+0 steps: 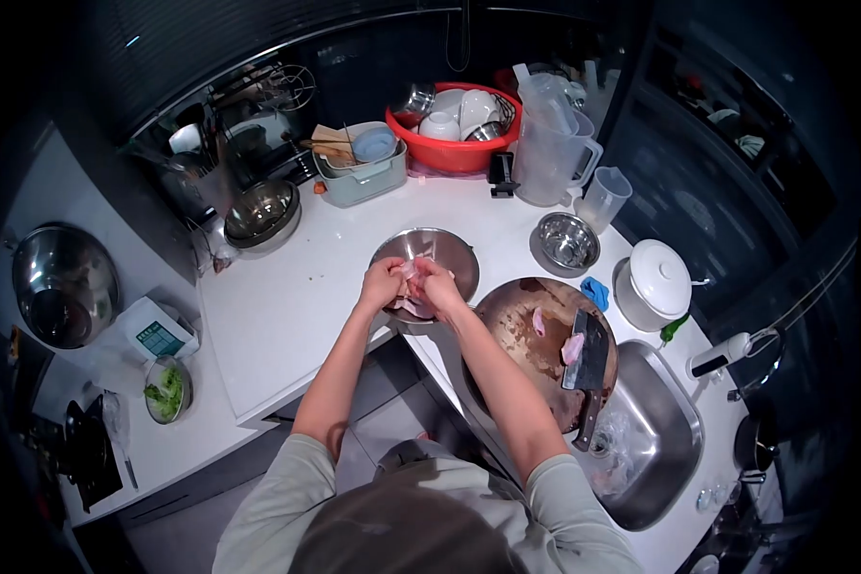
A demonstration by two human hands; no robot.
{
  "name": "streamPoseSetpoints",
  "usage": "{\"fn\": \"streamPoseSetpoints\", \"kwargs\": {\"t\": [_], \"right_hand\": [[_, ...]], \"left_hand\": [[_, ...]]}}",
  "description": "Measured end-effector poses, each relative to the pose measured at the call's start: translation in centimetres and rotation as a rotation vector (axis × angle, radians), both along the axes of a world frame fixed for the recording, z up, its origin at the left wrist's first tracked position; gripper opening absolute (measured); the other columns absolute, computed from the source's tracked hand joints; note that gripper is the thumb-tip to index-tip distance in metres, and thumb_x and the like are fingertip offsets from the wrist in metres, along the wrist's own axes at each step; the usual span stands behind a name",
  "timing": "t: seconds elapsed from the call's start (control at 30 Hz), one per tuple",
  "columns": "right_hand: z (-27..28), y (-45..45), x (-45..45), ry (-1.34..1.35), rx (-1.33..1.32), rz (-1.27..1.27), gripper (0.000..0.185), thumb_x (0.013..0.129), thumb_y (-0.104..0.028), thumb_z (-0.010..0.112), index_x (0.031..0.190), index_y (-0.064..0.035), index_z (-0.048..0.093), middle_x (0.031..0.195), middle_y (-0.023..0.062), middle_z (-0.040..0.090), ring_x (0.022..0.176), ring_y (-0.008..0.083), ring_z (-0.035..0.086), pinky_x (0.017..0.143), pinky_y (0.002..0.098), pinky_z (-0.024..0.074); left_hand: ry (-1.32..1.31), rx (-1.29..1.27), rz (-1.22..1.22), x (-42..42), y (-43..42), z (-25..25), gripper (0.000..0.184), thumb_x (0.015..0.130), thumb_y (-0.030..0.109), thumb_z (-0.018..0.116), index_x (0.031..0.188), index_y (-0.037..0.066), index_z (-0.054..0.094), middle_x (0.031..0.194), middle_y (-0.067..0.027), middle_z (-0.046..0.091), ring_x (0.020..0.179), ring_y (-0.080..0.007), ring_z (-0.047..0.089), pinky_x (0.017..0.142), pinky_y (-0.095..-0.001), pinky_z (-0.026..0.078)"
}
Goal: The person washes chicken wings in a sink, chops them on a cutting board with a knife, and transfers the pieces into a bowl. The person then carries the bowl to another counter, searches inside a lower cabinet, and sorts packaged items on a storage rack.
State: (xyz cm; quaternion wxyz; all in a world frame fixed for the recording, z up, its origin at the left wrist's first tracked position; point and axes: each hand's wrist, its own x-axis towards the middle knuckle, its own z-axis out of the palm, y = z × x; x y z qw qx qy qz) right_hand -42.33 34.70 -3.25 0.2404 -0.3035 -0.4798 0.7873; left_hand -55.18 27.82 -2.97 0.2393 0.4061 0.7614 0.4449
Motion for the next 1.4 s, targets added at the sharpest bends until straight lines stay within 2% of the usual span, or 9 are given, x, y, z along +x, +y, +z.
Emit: {"fn": "streamPoseSetpoints", "kwargs": {"t": [0.13, 0.27, 0.4, 0.47, 0.57, 0.6, 0.77, 0.93, 1.4], "right_hand": [[1.7, -1.1, -0.4, -0.104, -0.008, 0.005, 0.049, 0.090, 0.010, 0.039, 0.137, -0.0010, 0.043, 0.098, 0.0058, 0.057, 0.072, 0.0109, 0.053, 0.062, 0.0221, 0.0458], [-0.3, -1.1, 0.2, -0.059, 0.154, -0.040, 0.040, 0.091, 0.005, 0.047, 0.130, 0.0003, 0.050, 0.110, 0.0088, 0.061, 0.088, 0.0143, 0.061, 0.070, 0.0231, 0.0494], [1.3, -1.2, 6.0, -0.122, 0.512, -0.173, 0.031, 0.091, 0.001, 0.052, 0.123, 0.0037, 0.054, 0.116, 0.0125, 0.061, 0.097, 0.0170, 0.063, 0.078, 0.0262, 0.0510], [2.2, -1.8, 10.9, -0.186, 0.658, -0.306, 0.029, 0.090, 0.000, 0.055, 0.119, 0.0035, 0.056, 0.112, 0.0123, 0.063, 0.094, 0.0171, 0.065, 0.080, 0.0268, 0.0511], [2.3, -2.7, 18.2, -0.429, 0.851, -0.593, 0.025, 0.083, -0.001, 0.056, 0.108, -0.0001, 0.063, 0.097, 0.0165, 0.067, 0.080, 0.0251, 0.068, 0.073, 0.0338, 0.0524], [1.4, -2.4, 20.5, -0.506, 0.888, -0.692, 0.021, 0.083, -0.001, 0.059, 0.104, 0.0009, 0.064, 0.088, 0.0131, 0.068, 0.078, 0.0187, 0.067, 0.070, 0.0307, 0.0525], [0.5, -2.9, 28.2, -1.054, 0.868, -0.914, 0.020, 0.078, -0.013, 0.067, 0.093, 0.0009, 0.065, 0.087, 0.0182, 0.064, 0.082, 0.0333, 0.063, 0.077, 0.0406, 0.0505], [0.7, -3.3, 28.9, -1.292, 0.672, -0.809, 0.042, 0.072, -0.037, 0.075, 0.093, -0.0014, 0.066, 0.102, 0.0189, 0.059, 0.095, 0.0356, 0.060, 0.083, 0.0438, 0.0490], [0.4, -2.2, 24.8, -1.254, 0.768, -0.704, 0.025, 0.076, -0.014, 0.067, 0.095, -0.0077, 0.052, 0.086, 0.0175, 0.067, 0.083, 0.0392, 0.065, 0.070, 0.0497, 0.0512]], "left_hand": [[0.190, -0.087, 0.009, 0.4, -0.9, 2.0, 0.033, 0.083, 0.017, 0.060, 0.112, 0.002, 0.066, 0.099, -0.0182, 0.069, 0.091, -0.0287, 0.068, 0.079, -0.0354, 0.052], [0.300, -0.129, -0.025, 0.4, -0.6, 1.5, 0.032, 0.080, 0.018, 0.063, 0.107, 0.001, 0.066, 0.096, -0.0195, 0.068, 0.092, -0.0364, 0.065, 0.080, -0.0418, 0.051], [0.420, 0.259, 0.114, 2.8, 0.6, -0.8, 0.028, 0.082, 0.007, 0.054, 0.107, 0.000, 0.065, 0.107, -0.0202, 0.064, 0.100, -0.0395, 0.060, 0.089, -0.0444, 0.047], [0.360, 0.340, 0.094, 8.1, 0.1, 3.0, 0.025, 0.082, 0.001, 0.051, 0.102, -0.001, 0.065, 0.101, -0.0200, 0.064, 0.099, -0.0379, 0.060, 0.090, -0.0431, 0.046], [0.339, 0.497, -0.185, 14.1, 1.7, 1.8, 0.020, 0.080, 0.002, 0.056, 0.098, -0.002, 0.065, 0.098, -0.0199, 0.063, 0.093, -0.0376, 0.061, 0.084, -0.0418, 0.048], [0.280, 0.459, -0.232, 16.5, 2.1, 1.6, 0.020, 0.080, 0.004, 0.058, 0.098, -0.002, 0.065, 0.097, -0.0201, 0.063, 0.092, -0.0372, 0.061, 0.083, -0.0420, 0.048], [0.254, 0.182, -0.417, 23.4, 5.2, -1.4, 0.017, 0.082, 0.018, 0.065, 0.086, 0.003, 0.070, 0.090, -0.0218, 0.061, 0.087, -0.0380, 0.059, 0.079, -0.0462, 0.047], [0.428, -0.091, -0.392, 25.7, 6.1, -0.9, 0.023, 0.080, 0.028, 0.068, 0.087, 0.007, 0.072, 0.101, -0.0210, 0.058, 0.099, -0.0374, 0.055, 0.086, -0.0470, 0.046], [0.084, 0.144, -0.299, 25.5, 5.5, -2.1, 0.019, 0.077, 0.008, 0.064, 0.094, 0.002, 0.057, 0.083, -0.0205, 0.066, 0.078, -0.0370, 0.065, 0.071, -0.0461, 0.050]]}}
